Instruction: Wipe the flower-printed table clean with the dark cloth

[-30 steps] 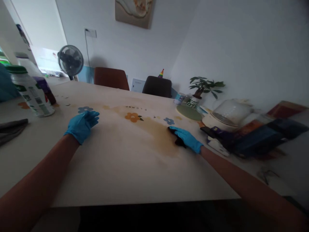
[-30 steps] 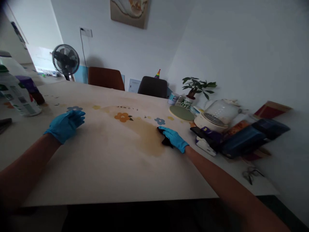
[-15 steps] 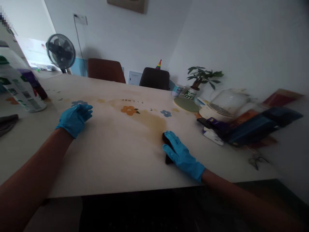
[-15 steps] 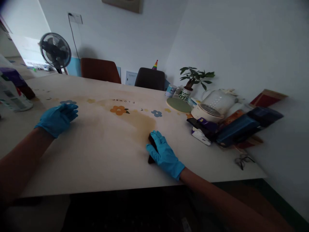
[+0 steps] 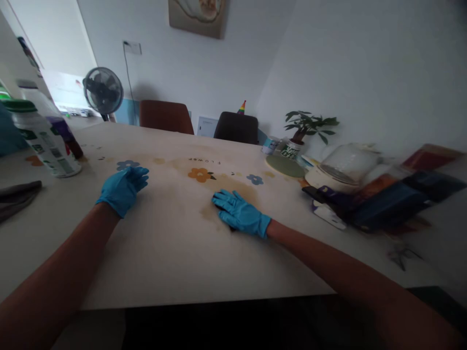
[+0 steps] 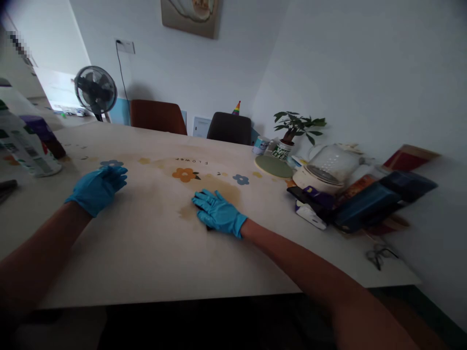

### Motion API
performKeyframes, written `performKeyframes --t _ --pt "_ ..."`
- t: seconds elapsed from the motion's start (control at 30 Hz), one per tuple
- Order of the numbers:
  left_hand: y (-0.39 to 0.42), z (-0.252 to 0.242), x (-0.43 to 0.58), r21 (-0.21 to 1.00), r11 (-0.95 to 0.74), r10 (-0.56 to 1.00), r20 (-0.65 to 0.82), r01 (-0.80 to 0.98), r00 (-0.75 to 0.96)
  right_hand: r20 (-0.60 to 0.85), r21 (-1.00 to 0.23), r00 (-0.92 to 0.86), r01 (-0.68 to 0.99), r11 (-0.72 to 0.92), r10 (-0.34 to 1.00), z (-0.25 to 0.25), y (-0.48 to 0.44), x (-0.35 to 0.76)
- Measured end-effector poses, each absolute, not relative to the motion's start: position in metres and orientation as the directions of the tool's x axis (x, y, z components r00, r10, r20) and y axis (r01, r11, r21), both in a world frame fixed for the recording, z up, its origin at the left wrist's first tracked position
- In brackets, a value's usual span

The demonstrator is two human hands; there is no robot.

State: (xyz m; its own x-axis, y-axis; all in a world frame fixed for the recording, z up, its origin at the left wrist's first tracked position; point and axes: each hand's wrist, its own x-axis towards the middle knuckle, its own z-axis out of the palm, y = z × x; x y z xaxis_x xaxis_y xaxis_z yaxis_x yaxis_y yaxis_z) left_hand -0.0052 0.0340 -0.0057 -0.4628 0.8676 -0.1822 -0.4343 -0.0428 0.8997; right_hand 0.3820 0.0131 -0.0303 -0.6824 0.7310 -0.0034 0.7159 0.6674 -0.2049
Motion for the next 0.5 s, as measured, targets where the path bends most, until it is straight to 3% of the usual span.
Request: performKeyframes --t 0.2,0.5 --pt "0.040 -0.013 -0.013 0.906 -0.036 0.869 -0.180 -0.421 -0.460 -0.035 -0.127 -0.503 0.859 0.496 0.864 -0.030 0.103 0.379" --pt "0.044 -0.019 -0.016 0.886 -0.078 0.870 -0.163 -0.458 -0.464 -0.005 -0.189 -0.351 0.920 0.344 0.936 -0.037 0.197 0.359"
